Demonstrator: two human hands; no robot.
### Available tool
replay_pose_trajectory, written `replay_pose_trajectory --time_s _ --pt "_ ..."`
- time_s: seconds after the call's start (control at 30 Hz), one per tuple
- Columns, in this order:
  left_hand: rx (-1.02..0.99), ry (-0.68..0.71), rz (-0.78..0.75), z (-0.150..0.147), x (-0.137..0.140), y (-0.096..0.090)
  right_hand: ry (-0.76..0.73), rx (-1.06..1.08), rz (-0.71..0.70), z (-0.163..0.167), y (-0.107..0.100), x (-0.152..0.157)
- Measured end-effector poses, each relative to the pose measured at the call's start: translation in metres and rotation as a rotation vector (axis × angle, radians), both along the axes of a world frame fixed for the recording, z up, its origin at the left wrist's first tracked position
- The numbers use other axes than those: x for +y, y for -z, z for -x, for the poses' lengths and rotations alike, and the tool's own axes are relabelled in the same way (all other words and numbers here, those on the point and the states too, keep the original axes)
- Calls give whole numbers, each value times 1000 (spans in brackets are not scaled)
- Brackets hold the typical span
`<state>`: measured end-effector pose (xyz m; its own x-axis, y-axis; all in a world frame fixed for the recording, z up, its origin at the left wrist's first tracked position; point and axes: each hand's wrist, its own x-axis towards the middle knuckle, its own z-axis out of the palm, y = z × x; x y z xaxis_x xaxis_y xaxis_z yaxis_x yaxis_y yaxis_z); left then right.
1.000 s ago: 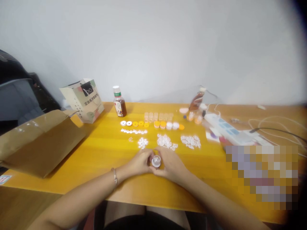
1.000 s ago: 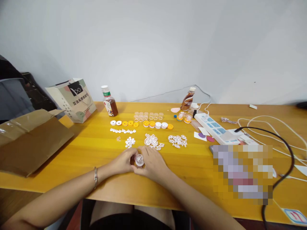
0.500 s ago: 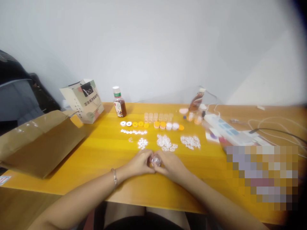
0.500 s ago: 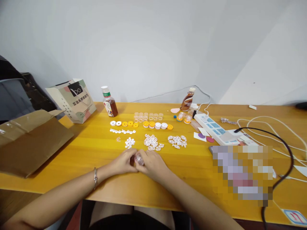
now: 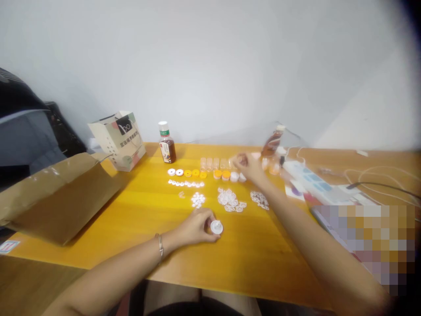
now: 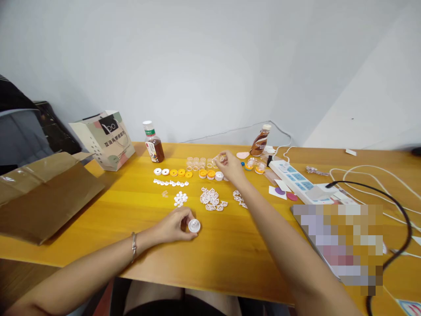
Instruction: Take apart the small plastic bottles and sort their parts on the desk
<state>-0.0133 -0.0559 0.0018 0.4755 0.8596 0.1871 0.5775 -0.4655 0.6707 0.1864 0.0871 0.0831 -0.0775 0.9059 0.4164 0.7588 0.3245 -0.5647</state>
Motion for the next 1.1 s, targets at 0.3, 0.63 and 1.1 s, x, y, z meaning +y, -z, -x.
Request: replay_pose_trajectory --time_s 0.3,0.63,1.1 --pt "0 -1 -14 0 0 1 23 -308 216 29 21 57" --pt "2 12 0 1 2 0 29 -365 254 38 29 63" --pt "12 13 -16 2 -1 -2 -382 -22 -21 23 39 -34"
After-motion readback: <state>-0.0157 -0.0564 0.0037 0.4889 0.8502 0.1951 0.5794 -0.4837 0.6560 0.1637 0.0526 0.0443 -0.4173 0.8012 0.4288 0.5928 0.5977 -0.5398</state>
